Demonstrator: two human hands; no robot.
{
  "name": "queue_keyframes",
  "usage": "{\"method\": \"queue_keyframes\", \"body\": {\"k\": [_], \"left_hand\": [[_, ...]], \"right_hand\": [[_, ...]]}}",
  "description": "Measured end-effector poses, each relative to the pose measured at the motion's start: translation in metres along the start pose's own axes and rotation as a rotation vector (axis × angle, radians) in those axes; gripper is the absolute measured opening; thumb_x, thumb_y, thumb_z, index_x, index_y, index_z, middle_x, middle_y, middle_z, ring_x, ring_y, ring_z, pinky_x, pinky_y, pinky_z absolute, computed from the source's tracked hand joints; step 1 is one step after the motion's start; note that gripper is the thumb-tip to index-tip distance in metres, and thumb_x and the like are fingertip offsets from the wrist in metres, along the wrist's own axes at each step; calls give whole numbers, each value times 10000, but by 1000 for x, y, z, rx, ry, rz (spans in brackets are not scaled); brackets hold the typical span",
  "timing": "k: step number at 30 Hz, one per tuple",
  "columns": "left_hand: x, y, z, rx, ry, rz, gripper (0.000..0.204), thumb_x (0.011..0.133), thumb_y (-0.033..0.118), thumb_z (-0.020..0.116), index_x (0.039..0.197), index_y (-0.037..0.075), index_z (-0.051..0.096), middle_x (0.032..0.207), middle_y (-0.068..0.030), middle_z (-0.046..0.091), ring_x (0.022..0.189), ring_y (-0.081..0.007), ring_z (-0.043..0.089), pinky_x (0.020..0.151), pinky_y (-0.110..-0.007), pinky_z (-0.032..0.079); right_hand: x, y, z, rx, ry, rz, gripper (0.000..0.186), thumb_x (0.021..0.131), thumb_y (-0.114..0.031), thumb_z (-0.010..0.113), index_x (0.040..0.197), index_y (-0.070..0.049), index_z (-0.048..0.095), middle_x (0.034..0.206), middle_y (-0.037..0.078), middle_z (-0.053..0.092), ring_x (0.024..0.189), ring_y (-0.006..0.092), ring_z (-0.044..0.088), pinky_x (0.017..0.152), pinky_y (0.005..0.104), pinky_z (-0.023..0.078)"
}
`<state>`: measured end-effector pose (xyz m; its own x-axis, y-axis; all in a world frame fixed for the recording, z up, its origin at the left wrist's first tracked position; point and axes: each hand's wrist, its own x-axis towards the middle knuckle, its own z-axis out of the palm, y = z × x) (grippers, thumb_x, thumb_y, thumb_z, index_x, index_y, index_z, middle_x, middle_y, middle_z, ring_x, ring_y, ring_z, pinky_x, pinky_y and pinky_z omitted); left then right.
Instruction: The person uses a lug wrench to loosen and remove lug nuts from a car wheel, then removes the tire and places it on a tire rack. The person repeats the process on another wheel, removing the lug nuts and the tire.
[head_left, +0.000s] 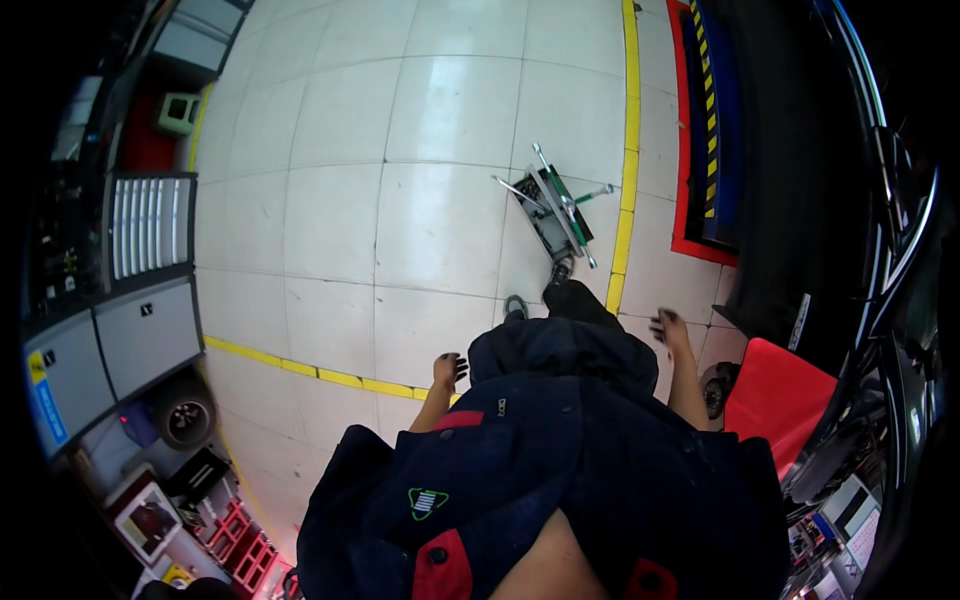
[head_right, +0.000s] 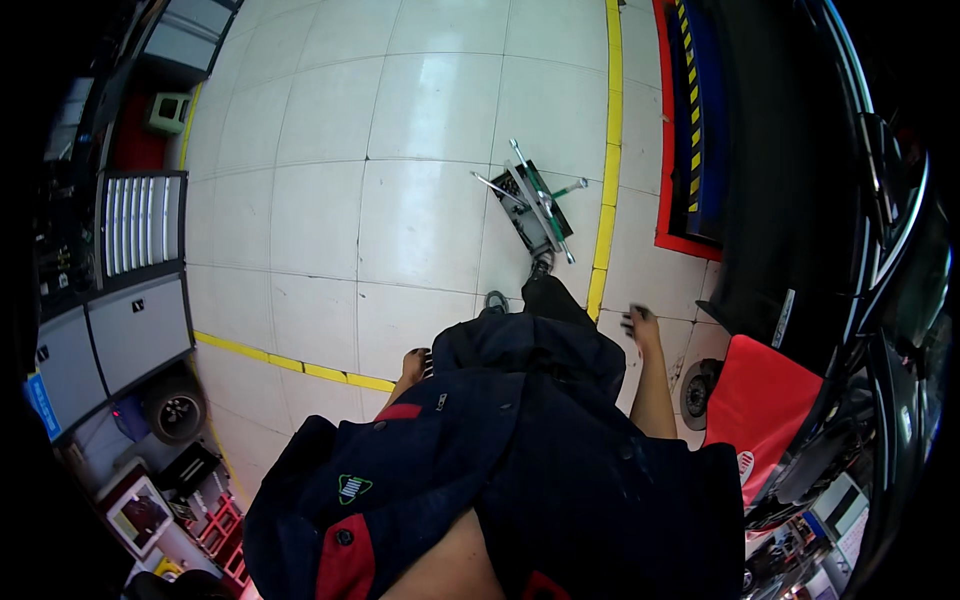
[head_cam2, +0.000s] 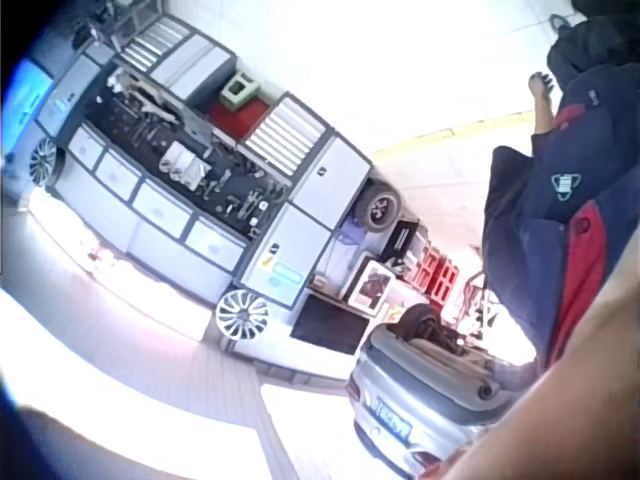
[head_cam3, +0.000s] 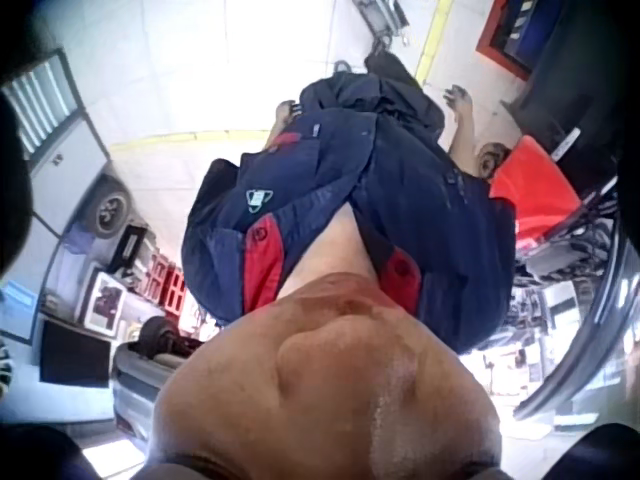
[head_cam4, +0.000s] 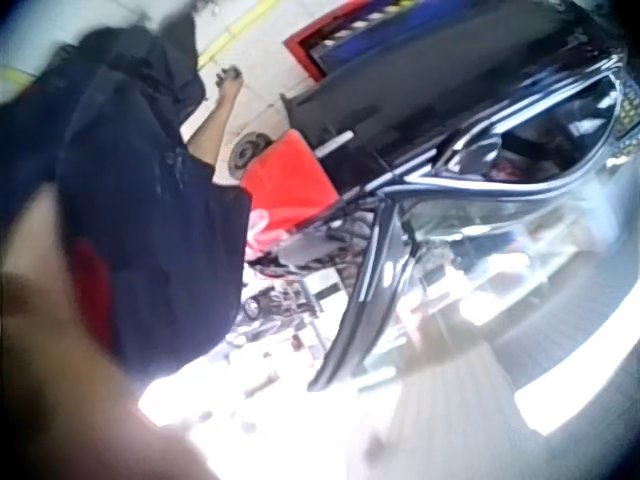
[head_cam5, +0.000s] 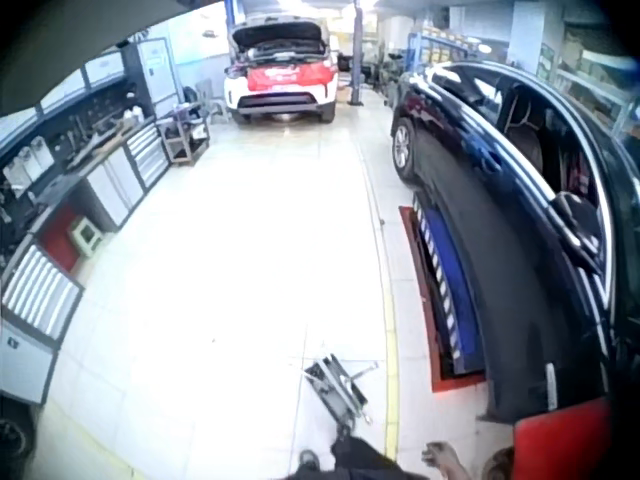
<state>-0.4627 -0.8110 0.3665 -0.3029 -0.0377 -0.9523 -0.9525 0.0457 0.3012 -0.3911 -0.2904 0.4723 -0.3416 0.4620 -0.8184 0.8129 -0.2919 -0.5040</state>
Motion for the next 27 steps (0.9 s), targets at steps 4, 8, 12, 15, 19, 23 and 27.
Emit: {"method": "queue_keyframes", "body": {"k": [4, 8, 12, 15, 19, 23, 27], "left_hand": [[-13, 110, 53, 74, -29, 156, 320, 888, 211, 440, 1112, -9, 500, 973, -145, 612, 812, -220, 603, 696, -330, 489], [-9, 189, 84, 257, 65, 344, 323, 886, 220, 452, 1066, -26, 558, 950, -153, 630, 856, -218, 594, 736, -315, 467], [-2, 268, 89, 562, 179, 478, 334, 873, 232, 466, 1020, -35, 602, 921, -161, 639, 854, -212, 594, 740, -301, 457], [36, 318, 77, 485, 41, 387, 346, 862, 250, 486, 1035, -27, 600, 933, -145, 637, 824, -205, 595, 735, -302, 461], [53, 407, 64, 509, -200, 338, 400, 857, 307, 504, 1073, -25, 561, 944, -140, 622, 823, -214, 595, 726, -310, 476], [77, 491, 37, 637, -240, 260, 417, 853, 319, 488, 1101, -13, 529, 967, -147, 612, 824, -231, 595, 715, -330, 479], [110, 614, 27, 705, -206, 268, 436, 848, 332, 473, 1129, -1, 497, 990, -153, 602, 826, -248, 596, 704, -350, 482]], "right_hand": [[6, 77, -28, 189, 158, 401, 374, 879, -254, 457, 1171, -20, 450, 1014, 145, 582, 770, 233, 604, 568, 306, 487], [30, 61, -31, 45, 72, 612, 330, 874, -231, 448, 1131, -24, 460, 986, 142, 589, 773, 255, 594, 589, 363, 472], [91, -32, 9, 189, 96, 441, 311, 867, -247, 464, 1070, -16, 514, 934, 127, 612, 641, 204, 579, 527, 306, 452], [142, -127, 49, 322, 131, 72, 403, 865, -283, 526, 1159, -11, 472, 1001, 125, 593, 836, 207, 604, 664, 301, 503], [131, -264, 118, 455, 83, -252, 321, 904, -203, 426, 1162, -20, 482, 968, 102, 620, 800, 171, 610, 685, 292, 477], [98, -321, 186, 28, 192, -248, 377, 870, -311, 491, 1087, -8, 547, 946, 153, 630, 812, 219, 624, 710, 332, 483], [84, -302, 228, -183, -1, -147, 412, 844, -361, 502, 1085, -32, 559, 958, 187, 624, 845, 289, 618, 768, 373, 471]]}}
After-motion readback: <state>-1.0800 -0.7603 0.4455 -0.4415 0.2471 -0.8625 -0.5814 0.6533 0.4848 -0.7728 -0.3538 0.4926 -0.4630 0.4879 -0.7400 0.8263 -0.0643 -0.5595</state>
